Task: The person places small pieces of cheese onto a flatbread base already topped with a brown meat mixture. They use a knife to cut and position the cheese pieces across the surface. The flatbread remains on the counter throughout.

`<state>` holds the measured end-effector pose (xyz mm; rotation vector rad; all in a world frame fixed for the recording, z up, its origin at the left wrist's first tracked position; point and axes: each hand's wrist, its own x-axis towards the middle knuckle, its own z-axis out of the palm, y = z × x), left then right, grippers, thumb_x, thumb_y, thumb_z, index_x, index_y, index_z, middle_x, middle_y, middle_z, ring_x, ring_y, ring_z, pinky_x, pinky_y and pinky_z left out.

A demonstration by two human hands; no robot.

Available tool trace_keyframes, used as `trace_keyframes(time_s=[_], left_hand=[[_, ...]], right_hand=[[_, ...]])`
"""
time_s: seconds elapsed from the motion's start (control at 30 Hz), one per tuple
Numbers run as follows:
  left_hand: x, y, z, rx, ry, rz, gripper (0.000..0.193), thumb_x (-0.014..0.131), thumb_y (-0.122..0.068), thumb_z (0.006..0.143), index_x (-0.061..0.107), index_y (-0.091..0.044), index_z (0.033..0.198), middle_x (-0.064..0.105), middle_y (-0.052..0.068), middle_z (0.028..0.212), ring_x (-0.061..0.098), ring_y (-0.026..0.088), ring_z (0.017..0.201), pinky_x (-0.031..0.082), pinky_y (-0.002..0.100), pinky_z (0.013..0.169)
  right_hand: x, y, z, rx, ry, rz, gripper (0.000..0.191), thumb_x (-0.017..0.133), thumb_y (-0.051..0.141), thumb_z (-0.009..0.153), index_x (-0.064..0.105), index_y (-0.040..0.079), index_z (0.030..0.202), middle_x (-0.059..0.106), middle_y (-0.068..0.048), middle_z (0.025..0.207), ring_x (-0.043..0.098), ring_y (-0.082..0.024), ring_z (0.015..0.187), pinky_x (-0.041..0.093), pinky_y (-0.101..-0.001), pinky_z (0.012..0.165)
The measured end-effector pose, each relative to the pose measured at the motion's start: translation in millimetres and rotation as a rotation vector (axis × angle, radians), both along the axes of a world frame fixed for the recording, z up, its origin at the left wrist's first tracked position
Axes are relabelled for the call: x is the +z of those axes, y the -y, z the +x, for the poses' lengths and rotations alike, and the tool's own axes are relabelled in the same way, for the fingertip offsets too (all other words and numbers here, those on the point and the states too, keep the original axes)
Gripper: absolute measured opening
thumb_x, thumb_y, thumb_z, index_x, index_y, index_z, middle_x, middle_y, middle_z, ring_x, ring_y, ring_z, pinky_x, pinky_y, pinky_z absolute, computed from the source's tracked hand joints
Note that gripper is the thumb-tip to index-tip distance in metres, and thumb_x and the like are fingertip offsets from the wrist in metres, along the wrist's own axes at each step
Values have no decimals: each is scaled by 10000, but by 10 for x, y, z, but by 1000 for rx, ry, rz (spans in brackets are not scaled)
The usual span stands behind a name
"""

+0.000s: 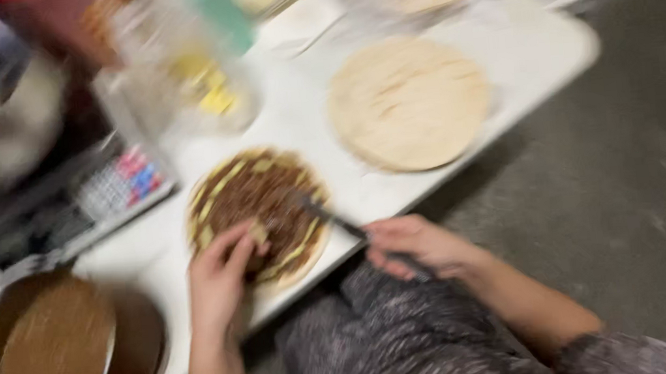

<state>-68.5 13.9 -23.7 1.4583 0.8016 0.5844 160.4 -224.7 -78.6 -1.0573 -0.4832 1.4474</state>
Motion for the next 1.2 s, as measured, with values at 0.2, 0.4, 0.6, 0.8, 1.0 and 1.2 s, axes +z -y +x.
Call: trace_keyframes(time_s=[0.2, 0.4, 0.6, 0.8, 1.0, 1.2], left_hand=[[276, -5, -37, -122, -310, 653, 210, 665, -34, 912, 772, -42, 1092, 760, 147, 1053, 730, 287, 948, 572, 354, 874], [353, 144, 38, -197, -403, 909, 279, 642, 57, 844, 786, -41, 1062, 751, 172, 1015, 703, 337, 951, 559, 436, 931], [315, 280, 115, -241, -463, 1099, 321, 654, 93, 746, 776, 8, 1030, 740, 188, 976, 694, 335, 959, 580, 427, 911], [352, 299, 171, -231, -522, 1143, 206, 674, 81, 744, 760, 25, 923, 729, 190, 956, 694, 338, 970, 590, 418, 874], [402, 153, 83, -61, -380, 711, 207, 681, -132, 941, 735, 11, 1082, 722, 161, 1026, 707, 286, 922, 569, 387, 845], [220, -60, 107, -156, 45, -245, 361, 504, -53, 1007, 572, 47, 1347, 683, 161, 1147, 691, 214, 974, 612, 326, 897]], right_hand=[[71, -41, 67, -39, 66, -37, 381, 565, 186, 992, 606, -11, 1315, 649, -64, 804, 536, -99, 558, 423, -245, 433], [93, -104, 58, -30, 33, 2, 438, 549, 176, 1014, 565, -21, 1405, 631, -63, 814, 526, -97, 562, 435, -237, 463], [79, -98, 74, -41, 36, -1, 448, 538, 175, 1012, 553, -16, 1417, 635, -58, 820, 527, -94, 564, 438, -238, 458], [73, -115, 45, -49, 60, -23, 452, 533, 162, 1016, 559, -22, 1428, 637, -62, 818, 520, -97, 566, 432, -238, 456], [17, -99, 69, -57, 43, -4, 469, 531, 167, 1016, 551, -7, 1452, 642, -69, 810, 521, -98, 562, 434, -235, 454], [-110, -164, -46, 2, 107, -13, 466, 553, 152, 1002, 560, 18, 1447, 647, -61, 816, 532, -96, 583, 429, -228, 464]])
